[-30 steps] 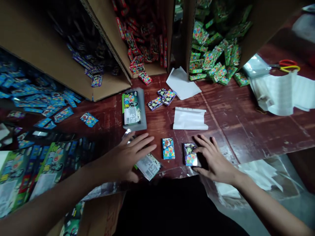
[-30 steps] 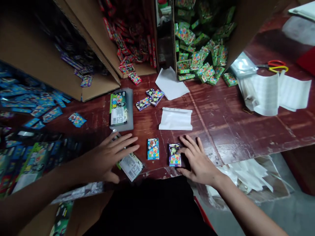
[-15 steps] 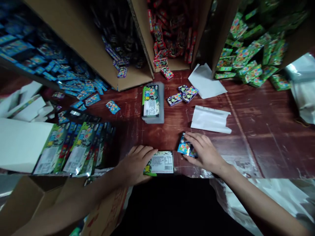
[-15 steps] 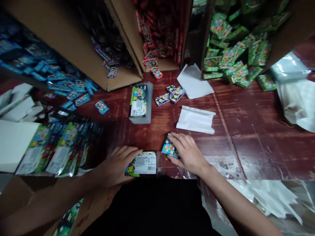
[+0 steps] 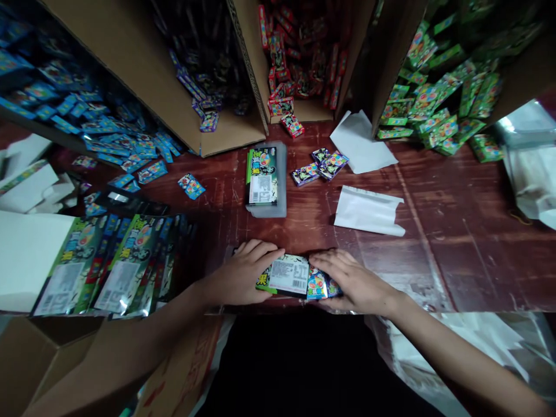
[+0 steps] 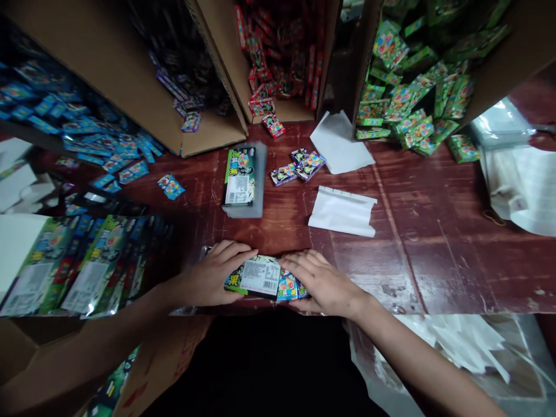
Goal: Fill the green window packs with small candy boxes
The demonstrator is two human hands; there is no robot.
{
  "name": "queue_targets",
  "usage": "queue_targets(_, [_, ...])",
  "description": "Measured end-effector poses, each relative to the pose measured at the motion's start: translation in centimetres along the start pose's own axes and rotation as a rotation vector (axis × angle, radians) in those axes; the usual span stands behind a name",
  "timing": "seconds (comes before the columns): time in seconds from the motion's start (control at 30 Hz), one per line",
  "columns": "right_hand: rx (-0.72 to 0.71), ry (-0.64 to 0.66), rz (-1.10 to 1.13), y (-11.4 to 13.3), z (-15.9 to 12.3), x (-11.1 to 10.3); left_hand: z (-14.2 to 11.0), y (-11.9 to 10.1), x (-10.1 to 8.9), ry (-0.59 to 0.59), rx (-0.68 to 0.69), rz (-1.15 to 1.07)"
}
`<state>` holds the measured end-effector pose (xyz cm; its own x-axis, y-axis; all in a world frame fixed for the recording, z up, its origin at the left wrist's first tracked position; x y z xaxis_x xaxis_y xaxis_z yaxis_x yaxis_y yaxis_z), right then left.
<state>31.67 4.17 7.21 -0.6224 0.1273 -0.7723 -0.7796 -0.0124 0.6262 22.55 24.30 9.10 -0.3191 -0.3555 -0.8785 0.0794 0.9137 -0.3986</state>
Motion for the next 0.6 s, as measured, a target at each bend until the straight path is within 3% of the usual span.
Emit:
queue_targets(0.2, [0.061,-0.048,0.034,-1.8,0.4,-0.2,0.8,0.6,-0.2,0.029,-0.015,-0.04])
queue_targets(0.33, [0.02,-0.069,-0.009,-1.5,0.9,-0.2,1.2,0.5,0.3,-0.007,-0.061,-0.028])
queue_targets(0.6, [0.19,-0.122,-0.049,-2.1,-3.5,-1.5,0.9,1.0,0.7,-0.051,-0.111,-0.011])
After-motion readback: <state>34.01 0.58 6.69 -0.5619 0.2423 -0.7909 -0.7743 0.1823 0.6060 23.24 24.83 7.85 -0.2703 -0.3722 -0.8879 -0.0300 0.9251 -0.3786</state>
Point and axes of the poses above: each hand's wrist, its own z-axis towards the middle knuckle, its own x-axis out of the palm, y = z × x, the point moved 7 cm from there along z, towards the middle knuckle, and after that the axes turned 4 degrees about -x, right-handed, at the moved point
